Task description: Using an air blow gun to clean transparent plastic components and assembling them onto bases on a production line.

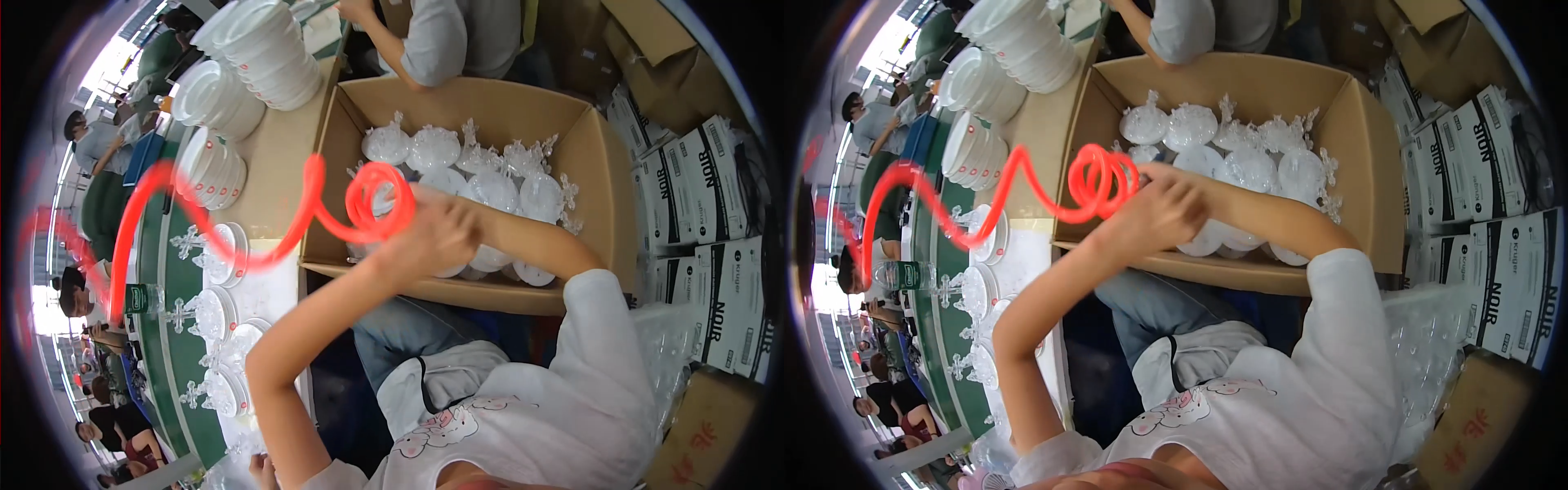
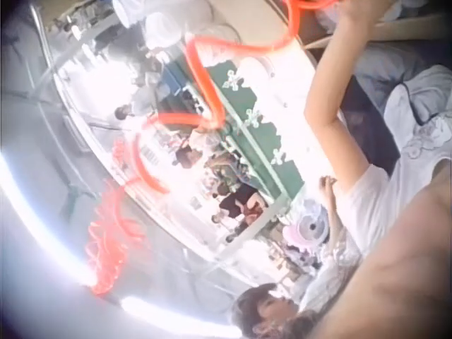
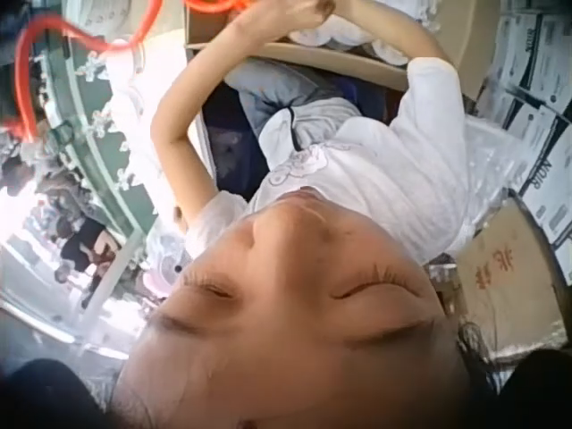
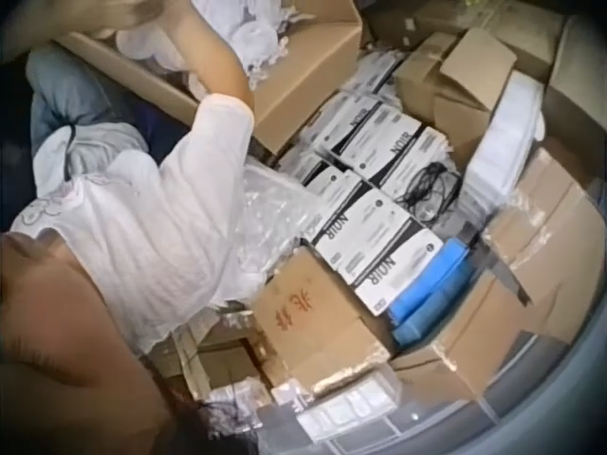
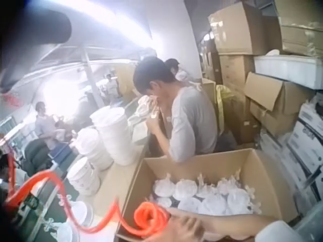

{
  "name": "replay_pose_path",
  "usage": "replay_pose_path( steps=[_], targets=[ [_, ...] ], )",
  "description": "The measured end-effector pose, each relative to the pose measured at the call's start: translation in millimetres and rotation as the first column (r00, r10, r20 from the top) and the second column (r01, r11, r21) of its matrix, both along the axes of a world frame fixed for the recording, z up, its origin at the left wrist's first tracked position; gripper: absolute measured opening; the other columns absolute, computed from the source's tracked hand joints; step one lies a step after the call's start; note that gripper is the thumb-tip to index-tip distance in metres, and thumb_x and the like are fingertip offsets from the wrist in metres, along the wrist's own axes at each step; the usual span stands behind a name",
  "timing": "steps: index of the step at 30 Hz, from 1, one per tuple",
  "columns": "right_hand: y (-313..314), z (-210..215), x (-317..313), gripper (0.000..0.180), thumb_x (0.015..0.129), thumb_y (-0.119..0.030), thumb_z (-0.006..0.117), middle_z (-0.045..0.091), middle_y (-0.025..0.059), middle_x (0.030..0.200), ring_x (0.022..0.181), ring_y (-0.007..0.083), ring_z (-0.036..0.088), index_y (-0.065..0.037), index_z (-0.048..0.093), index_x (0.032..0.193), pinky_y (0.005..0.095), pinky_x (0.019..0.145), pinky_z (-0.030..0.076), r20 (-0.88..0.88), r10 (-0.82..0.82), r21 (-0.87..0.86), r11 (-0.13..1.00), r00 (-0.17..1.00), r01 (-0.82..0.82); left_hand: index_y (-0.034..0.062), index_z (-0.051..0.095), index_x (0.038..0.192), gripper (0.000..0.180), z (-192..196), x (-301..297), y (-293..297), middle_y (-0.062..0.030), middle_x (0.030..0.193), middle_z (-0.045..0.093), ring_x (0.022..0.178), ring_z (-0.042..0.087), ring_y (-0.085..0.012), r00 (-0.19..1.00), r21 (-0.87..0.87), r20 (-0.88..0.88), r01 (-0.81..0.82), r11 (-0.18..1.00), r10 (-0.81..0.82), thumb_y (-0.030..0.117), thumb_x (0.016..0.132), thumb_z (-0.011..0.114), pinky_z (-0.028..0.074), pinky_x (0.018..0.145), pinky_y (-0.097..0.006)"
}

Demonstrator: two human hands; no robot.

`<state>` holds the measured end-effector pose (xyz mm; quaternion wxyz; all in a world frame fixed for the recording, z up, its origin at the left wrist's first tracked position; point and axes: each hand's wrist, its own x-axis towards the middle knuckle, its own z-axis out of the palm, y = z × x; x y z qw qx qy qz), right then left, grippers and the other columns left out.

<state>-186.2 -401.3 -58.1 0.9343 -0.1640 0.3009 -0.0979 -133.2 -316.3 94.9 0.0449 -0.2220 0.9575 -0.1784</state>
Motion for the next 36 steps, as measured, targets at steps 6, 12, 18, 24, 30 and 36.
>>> replay_pose_path(
  steps=[6, 12, 18, 24, 30, 36],
  targets=[
    [-36.8, 12.9, -88.7, 0.051, 0.084, -0.045, 0.053, 0.054, 0.0147, 0.114, 0.113, 0.0295, 0.049, -0.006, 0.049, 0.117, 0.0469, 0.101, 0.034, 0.404, -0.244, -0.176, 0.925, 0.882, 0.336, 0.0047, 0.058, 0.085, 0.023, 14.6, -65.4, 60.0, -0.0024, 0.074, 0.048, 0.075, 0.053, -0.0193, 0.706, -0.078, -0.608, 0.401, 0.913, -0.362, 0.017, 0.065, 0.057, 0.045, 0.073, -0.03],
    [-45.5, 50.8, -223.0, 0.048, 0.075, -0.02, 0.048, 0.052, 0.0176, 0.115, 0.111, 0.0275, 0.05, 0.007, 0.044, 0.115, 0.0392, 0.104, 0.033, 0.108, -0.304, -0.251, 0.913, 0.946, 0.322, 0.0025, 0.058, 0.082, 0.012, -40.7, 8.7, 45.2, -0.0125, 0.079, 0.057, 0.074, 0.058, -0.0309, 0.632, 0.478, -0.728, 0.192, 0.857, 0.265, 0.007, 0.071, 0.058, 0.047, 0.063, -0.04],
    [-32.9, 50.8, -273.3, 0.069, 0.071, -0.022, 0.044, 0.052, 0.0145, 0.114, 0.108, 0.0241, 0.052, 0.01, 0.031, 0.13, 0.0389, 0.102, 0.036, 0.2, -0.336, -0.297, 0.874, 0.921, 0.383, 0.0052, 0.062, 0.088, 0.014, -98.2, 52.6, -24.5, -0.0138, 0.084, 0.06, 0.079, 0.06, -0.0335, 0.504, 0.578, -0.589, -0.283, 0.765, 0.631, 0.013, 0.077, 0.057, 0.049, 0.068, -0.043],
    [18.4, 58.1, -357.6, 0.072, 0.066, -0.019, 0.046, 0.052, 0.0161, 0.115, 0.106, 0.0269, 0.053, 0.009, 0.031, 0.13, 0.0397, 0.097, 0.041, 0.173, -0.592, 0.027, 0.802, 0.787, 0.597, 0.0034, 0.065, 0.076, 0.014, -119.4, 7.1, -86.7, -0.0172, 0.079, 0.065, 0.073, 0.064, -0.0349, 0.481, 0.551, -0.495, -0.47, 0.689, 0.724, 0.011, 0.068, 0.056, 0.052, 0.065, -0.044],
    [36.2, 76.5, -313.9, 0.063, 0.062, -0.013, 0.045, 0.056, 0.0189, 0.109, 0.096, 0.031, 0.058, 0.01, 0.042, 0.121, 0.0363, 0.088, 0.045, -0.364, -0.329, -0.432, 0.889, 0.872, 0.155, 0.0034, 0.066, 0.096, 0.027, -184.7, -37.7, -146.2, -0.0204, 0.105, 0.062, 0.098, 0.06, -0.0332, 0.424, 0.855, -0.135, -0.407, 0.321, 0.896, 0.016, 0.076, 0.052, 0.05, 0.079, -0.043],
    [54.1, 94.7, -295.6, 0.055, 0.065, -0.01, 0.046, 0.057, 0.0178, 0.11, 0.089, 0.0279, 0.061, 0.009, 0.046, 0.117, 0.036, 0.085, 0.047, -0.48, -0.242, -0.449, 0.893, 0.843, 0.001, -0.002, 0.061, 0.104, 0.04, -272.7, -61.4, -145.4, -0.023, 0.113, 0.057, 0.104, 0.057, -0.0367, 0.253, 0.967, -0.008, -0.245, 0.072, 0.968, 0.027, 0.082, 0.044, 0.044, 0.089, -0.044]
  ],
)
